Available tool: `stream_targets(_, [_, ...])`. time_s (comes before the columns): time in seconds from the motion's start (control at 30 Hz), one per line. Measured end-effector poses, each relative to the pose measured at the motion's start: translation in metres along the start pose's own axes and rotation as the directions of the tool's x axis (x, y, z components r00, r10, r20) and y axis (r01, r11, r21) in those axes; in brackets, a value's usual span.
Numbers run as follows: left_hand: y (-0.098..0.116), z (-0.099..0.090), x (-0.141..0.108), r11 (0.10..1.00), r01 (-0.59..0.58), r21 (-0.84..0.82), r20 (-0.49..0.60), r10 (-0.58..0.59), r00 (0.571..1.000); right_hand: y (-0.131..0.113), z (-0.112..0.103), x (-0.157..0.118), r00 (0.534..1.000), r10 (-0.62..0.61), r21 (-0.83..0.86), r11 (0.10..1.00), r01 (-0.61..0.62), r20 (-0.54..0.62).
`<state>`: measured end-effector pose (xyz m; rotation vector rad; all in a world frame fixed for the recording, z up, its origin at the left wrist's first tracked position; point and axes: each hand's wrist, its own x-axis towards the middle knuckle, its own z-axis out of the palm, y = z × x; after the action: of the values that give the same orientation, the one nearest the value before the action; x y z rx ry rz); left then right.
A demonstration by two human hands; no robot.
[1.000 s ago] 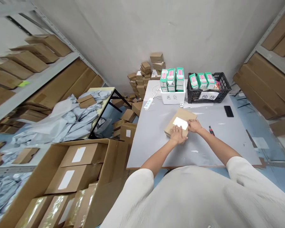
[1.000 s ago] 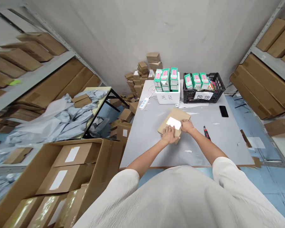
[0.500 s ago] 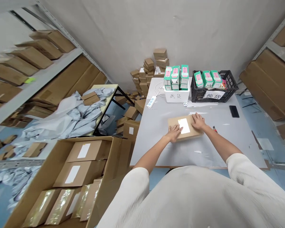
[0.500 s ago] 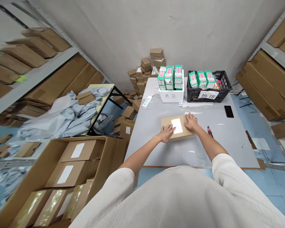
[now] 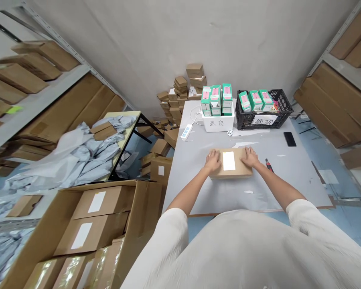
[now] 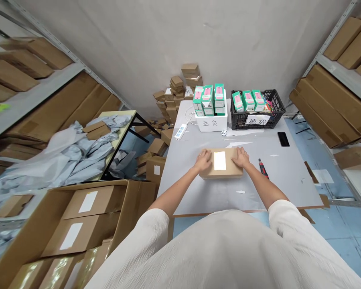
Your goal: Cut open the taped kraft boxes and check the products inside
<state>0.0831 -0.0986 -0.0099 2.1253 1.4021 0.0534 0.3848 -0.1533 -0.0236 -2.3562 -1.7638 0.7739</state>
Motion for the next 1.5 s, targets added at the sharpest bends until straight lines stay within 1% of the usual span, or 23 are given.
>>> stream_targets(0.03, [-0.002, -0.001, 0.005, 0.996, 0.081, -0.042, -0.043, -0.083, 0.996, 0.001, 0.001, 0.000, 1.000, 0.017, 0.027, 0.999, -0.017, 0.002])
stream_targets(0.1, [-0.006, -0.001, 0.013, 0.970, 0.205, -0.133, -0.060, -0.214, 0.975, 0.002, 0.002, -0.001, 0.999, 0.033, 0.082, 0.996, -0.034, 0.010])
stream_targets(0.17, [-0.009, 0.001, 0.018, 0.950, 0.243, -0.194, -0.043, -0.256, 0.966, 0.003, 0.003, -0.002, 0.999, 0.037, 0.129, 0.991, -0.039, 0.016])
stream_targets(0.33, [-0.010, 0.004, 0.015, 0.950, 0.201, -0.237, -0.059, -0.221, 0.973, 0.005, 0.002, -0.005, 0.998, 0.062, 0.244, 0.968, -0.062, 0.006])
stream_targets(0.43, [-0.006, -0.003, 0.012, 0.934, 0.197, -0.299, -0.062, -0.225, 0.972, 0.005, 0.000, -0.007, 0.996, 0.085, 0.330, 0.941, -0.075, -0.018])
stream_targets(0.5, [-0.002, -0.009, 0.010, 0.912, 0.193, -0.361, -0.073, -0.234, 0.969, 0.004, -0.004, -0.008, 0.993, 0.112, 0.411, 0.907, -0.087, -0.037])
stream_targets(0.57, [0.002, -0.015, 0.007, 0.891, 0.173, -0.419, -0.112, -0.240, 0.964, 0.001, -0.009, -0.008, 0.987, 0.140, 0.493, 0.866, -0.082, -0.082])
stream_targets(0.63, [0.006, -0.020, 0.004, 0.875, 0.140, -0.463, -0.168, -0.242, 0.956, -0.003, -0.014, -0.010, 0.973, 0.163, 0.550, 0.834, -0.049, -0.161])
stream_targets(0.73, [0.012, -0.024, -0.002, 0.863, 0.114, -0.492, -0.234, -0.257, 0.938, -0.007, -0.019, -0.014, 0.936, 0.207, 0.586, 0.810, -0.001, -0.284])
stream_targets(0.8, [0.016, -0.025, -0.006, 0.868, 0.141, -0.476, -0.259, -0.292, 0.921, -0.006, -0.020, -0.018, 0.913, 0.250, 0.593, 0.805, -0.011, -0.323])
stream_targets(0.87, [0.018, -0.025, -0.010, 0.874, 0.194, -0.445, -0.266, -0.335, 0.904, -0.002, -0.020, -0.022, 0.899, 0.289, 0.586, 0.809, -0.045, -0.329])
stream_targets(0.97, [0.019, -0.023, -0.016, 0.889, 0.278, -0.365, -0.229, -0.375, 0.898, 0.007, -0.018, -0.028, 0.901, 0.305, 0.536, 0.838, -0.101, -0.308])
stream_targets(1.03, [0.020, -0.020, -0.020, 0.910, 0.296, -0.291, -0.213, -0.363, 0.907, 0.012, -0.017, -0.032, 0.911, 0.289, 0.498, 0.860, -0.113, -0.293])
stream_targets(1.1, [0.024, -0.017, -0.026, 0.943, 0.254, -0.213, -0.250, -0.304, 0.919, 0.015, -0.015, -0.037, 0.922, 0.266, 0.479, 0.872, -0.105, -0.282])
stream_targets(1.17, [0.031, -0.013, -0.031, 0.979, 0.167, -0.120, -0.290, -0.195, 0.937, 0.016, -0.012, -0.042, 0.930, 0.249, 0.472, 0.876, -0.097, -0.270])
stream_targets(1.2, [0.035, -0.011, -0.034, 0.990, 0.119, -0.071, -0.279, -0.135, 0.951, 0.016, -0.011, -0.044, 0.934, 0.246, 0.465, 0.879, -0.102, -0.260])
stream_targets(1.27, [0.045, -0.005, -0.040, 0.999, 0.044, 0.011, -0.191, -0.041, 0.981, 0.015, -0.007, -0.050, 0.940, 0.246, 0.443, 0.888, -0.123, -0.234])
stream_targets(1.3, [0.050, -0.001, -0.043, 0.999, 0.031, 0.038, -0.133, -0.026, 0.991, 0.016, -0.005, -0.052, 0.943, 0.247, 0.431, 0.892, -0.133, -0.221])
stream_targets(1.37, [0.060, 0.007, -0.048, 0.995, 0.041, 0.086, -0.077, -0.034, 0.996, 0.017, -0.001, -0.057, 0.950, 0.241, 0.419, 0.897, -0.140, -0.199])
stream_targets(1.5, [0.070, 0.018, -0.056, 0.989, 0.042, 0.140, -0.059, -0.034, 0.998, 0.023, 0.004, -0.063, 0.952, 0.260, 0.435, 0.885, -0.167, -0.163])
